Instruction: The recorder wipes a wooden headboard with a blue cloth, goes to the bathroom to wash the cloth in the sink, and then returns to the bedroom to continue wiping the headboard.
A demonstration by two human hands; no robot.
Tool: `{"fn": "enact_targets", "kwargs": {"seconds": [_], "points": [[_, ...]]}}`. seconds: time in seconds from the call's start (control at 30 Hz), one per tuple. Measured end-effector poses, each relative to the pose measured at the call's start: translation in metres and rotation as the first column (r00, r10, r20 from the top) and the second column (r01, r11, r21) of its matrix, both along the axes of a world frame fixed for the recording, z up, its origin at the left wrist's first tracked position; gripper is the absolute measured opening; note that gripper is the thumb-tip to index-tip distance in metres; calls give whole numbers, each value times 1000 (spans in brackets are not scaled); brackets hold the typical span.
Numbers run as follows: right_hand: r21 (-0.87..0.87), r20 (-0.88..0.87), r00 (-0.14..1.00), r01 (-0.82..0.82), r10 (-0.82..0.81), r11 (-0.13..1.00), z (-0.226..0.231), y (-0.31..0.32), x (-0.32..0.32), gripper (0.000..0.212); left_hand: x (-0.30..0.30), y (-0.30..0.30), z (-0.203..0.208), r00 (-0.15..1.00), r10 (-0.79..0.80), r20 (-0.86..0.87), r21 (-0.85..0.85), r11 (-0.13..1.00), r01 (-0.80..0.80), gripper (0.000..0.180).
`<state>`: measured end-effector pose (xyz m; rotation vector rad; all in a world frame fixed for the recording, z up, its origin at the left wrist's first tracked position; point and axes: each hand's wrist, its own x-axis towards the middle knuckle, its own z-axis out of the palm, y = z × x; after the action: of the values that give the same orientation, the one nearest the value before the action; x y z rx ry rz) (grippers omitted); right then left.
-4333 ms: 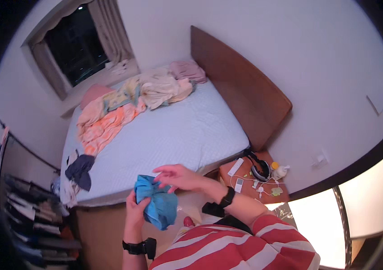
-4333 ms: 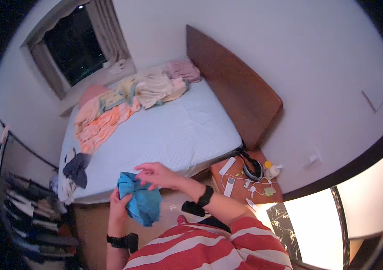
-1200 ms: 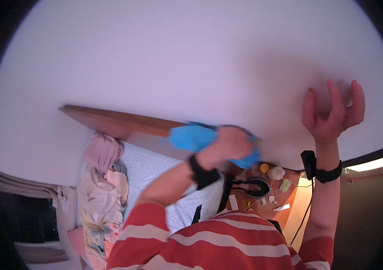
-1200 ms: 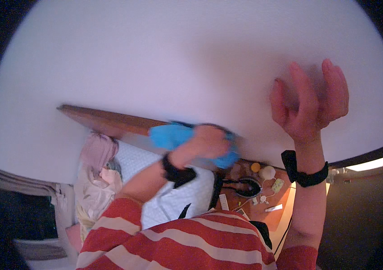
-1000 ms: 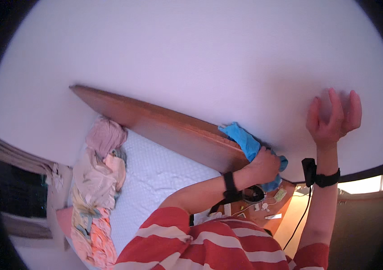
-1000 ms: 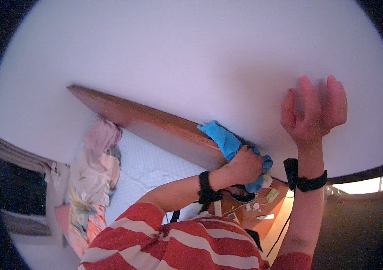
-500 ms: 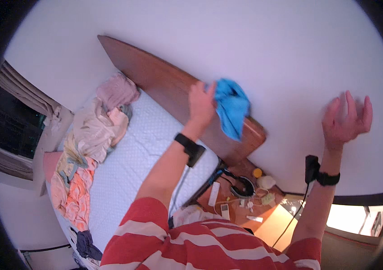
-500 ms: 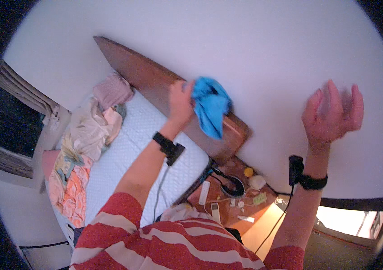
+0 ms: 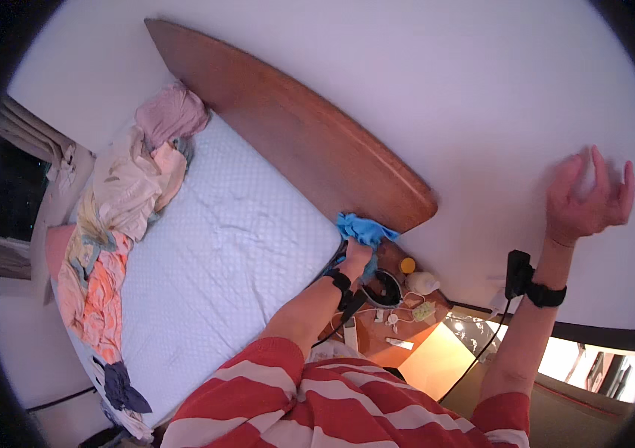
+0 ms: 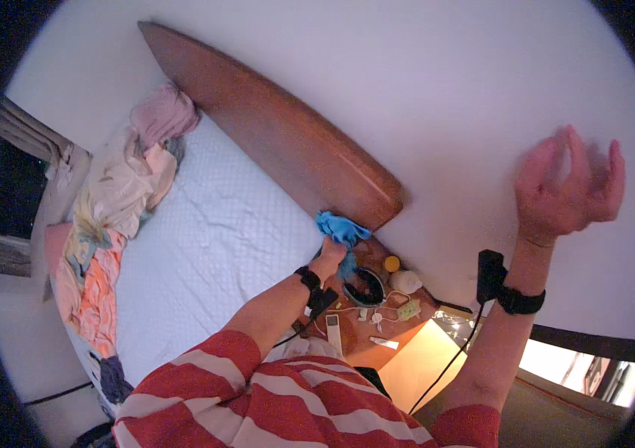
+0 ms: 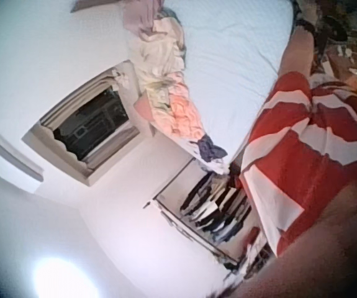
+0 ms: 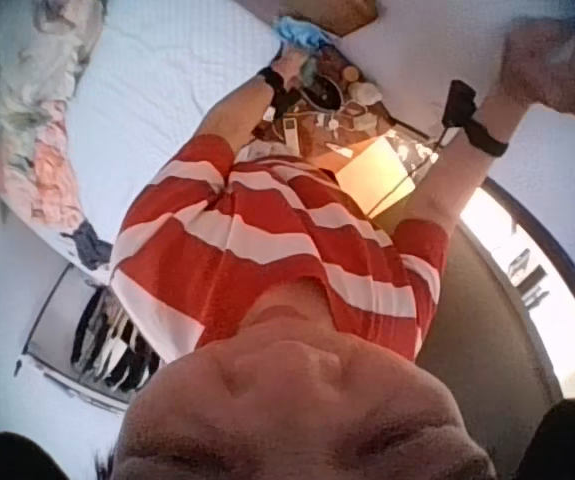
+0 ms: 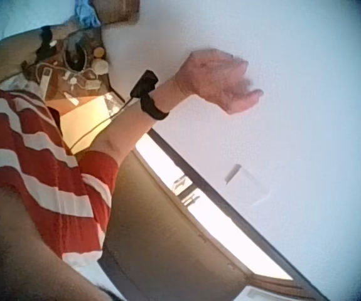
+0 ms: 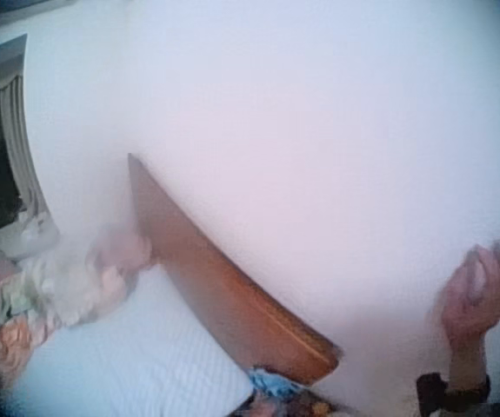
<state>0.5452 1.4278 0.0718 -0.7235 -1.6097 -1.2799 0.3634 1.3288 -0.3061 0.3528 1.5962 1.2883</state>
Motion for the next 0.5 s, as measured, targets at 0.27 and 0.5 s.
{"fn": "enact_targets", "kwargs": {"seconds": [0.27,0.5], "points": [[26,37,997,73,-73,997,0,2,2,18,-78,81,43,910,271,314,154,931,-330,34],[15,14,997,-82,82,996,3,7,-11,16,-179,120,93,820,452,-352,685,721,-103,57]]}}
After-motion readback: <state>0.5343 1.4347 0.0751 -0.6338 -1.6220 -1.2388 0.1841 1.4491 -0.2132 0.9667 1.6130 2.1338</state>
